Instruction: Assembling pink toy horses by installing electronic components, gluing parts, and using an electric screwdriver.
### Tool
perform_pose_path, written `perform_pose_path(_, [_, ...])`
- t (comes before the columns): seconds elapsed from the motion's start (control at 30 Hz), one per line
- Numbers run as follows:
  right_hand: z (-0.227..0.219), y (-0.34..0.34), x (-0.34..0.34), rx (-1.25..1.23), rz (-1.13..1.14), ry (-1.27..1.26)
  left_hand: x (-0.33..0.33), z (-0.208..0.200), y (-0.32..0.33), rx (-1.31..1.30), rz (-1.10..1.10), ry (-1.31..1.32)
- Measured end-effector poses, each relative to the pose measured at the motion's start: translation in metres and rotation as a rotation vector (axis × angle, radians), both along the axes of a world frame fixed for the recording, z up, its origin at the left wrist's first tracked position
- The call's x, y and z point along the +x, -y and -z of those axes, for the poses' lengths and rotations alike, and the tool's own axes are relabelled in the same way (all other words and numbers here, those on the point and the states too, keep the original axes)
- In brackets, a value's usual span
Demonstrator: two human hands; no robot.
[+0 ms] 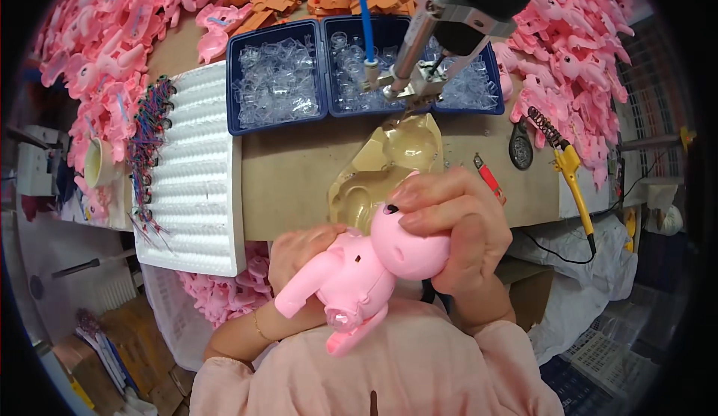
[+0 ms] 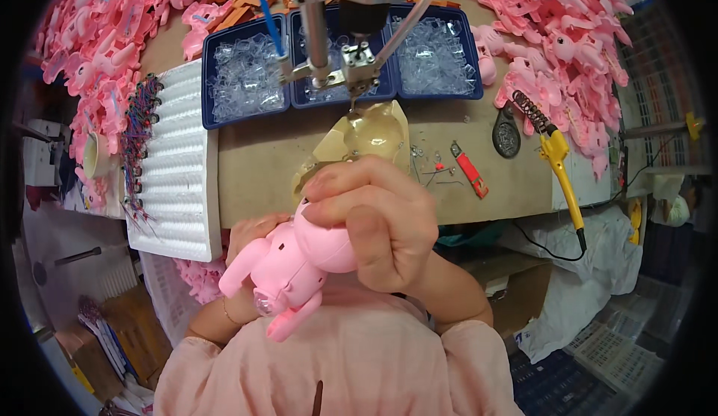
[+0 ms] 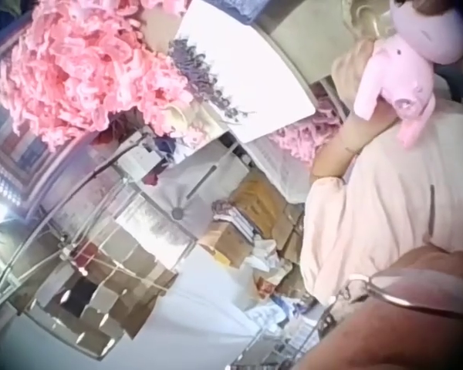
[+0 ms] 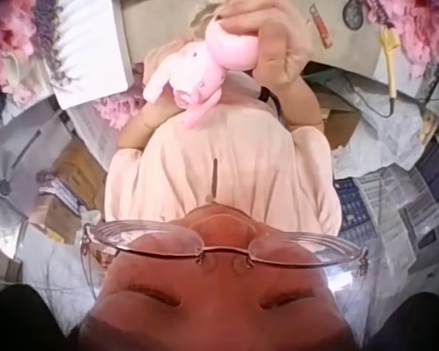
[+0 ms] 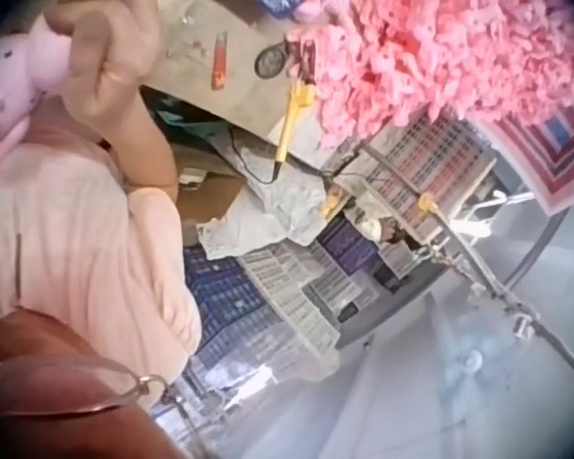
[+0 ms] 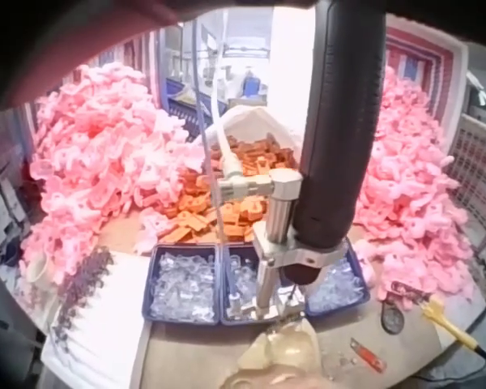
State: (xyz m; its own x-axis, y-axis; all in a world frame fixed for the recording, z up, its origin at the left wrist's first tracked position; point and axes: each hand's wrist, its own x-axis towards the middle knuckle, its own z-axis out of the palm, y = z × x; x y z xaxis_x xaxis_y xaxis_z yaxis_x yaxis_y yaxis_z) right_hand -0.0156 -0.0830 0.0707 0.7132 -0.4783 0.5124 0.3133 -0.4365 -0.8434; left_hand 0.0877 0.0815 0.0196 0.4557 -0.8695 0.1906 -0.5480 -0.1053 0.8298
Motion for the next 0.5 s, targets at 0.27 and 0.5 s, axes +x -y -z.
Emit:
perform_pose_path(0.27, [-0.025,0.027,-0.007,0.557,-0.282,-0.291,0.014,0.035,-0.002,0.207,0.295,-0.931])
perform_pose_path(0.5, [0.003,0.006,-0.001,0.102,-0.297,-0.303,0.008,0.025,-0.006,-0.096,0.483,-1.949])
